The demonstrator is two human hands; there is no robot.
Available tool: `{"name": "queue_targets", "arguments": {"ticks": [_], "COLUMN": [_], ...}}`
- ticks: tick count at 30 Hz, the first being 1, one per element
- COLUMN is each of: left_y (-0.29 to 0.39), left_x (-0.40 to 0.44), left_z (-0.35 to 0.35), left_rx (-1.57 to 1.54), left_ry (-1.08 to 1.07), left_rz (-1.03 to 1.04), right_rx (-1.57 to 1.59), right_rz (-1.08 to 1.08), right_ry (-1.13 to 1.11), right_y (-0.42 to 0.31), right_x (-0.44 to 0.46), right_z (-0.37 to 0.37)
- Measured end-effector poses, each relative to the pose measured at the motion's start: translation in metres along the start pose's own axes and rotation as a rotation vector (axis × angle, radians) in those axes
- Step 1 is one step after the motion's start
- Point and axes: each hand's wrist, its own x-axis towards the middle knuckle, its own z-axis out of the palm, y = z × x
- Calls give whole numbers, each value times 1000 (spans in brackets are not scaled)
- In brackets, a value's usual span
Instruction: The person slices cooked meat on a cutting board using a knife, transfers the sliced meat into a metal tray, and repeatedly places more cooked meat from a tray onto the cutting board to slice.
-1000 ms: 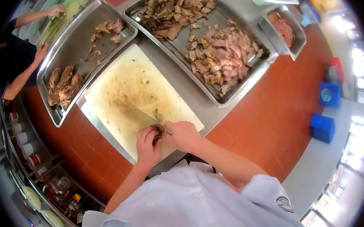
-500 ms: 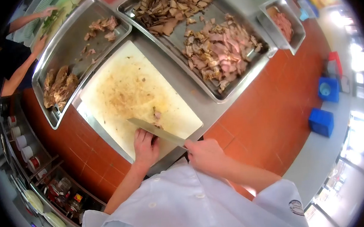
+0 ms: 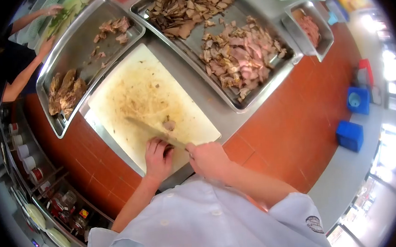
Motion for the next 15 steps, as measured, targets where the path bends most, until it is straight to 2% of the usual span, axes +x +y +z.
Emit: {"name": "queue_targets", "arguments": {"ticks": [2,5,12,15], "left_y": [0,-6,-3,-5], "left_x": [0,-2,2,-2], "left_z": [-1,3,1,3], "left_rx": [57,25,6,-11], "left_ry": [-48,-5,-28,-30], "left_rz": [-10,7,2,-37], "right_rx": [17,36,22,34], "right_rz": [15,42,29,85], "right_ry": [-20,-39,-93,-114], "right_y": [-2,10,9,16], "right_x": [-20,-40,-17,-38], "right_z": [-4,0,8,-4]}}
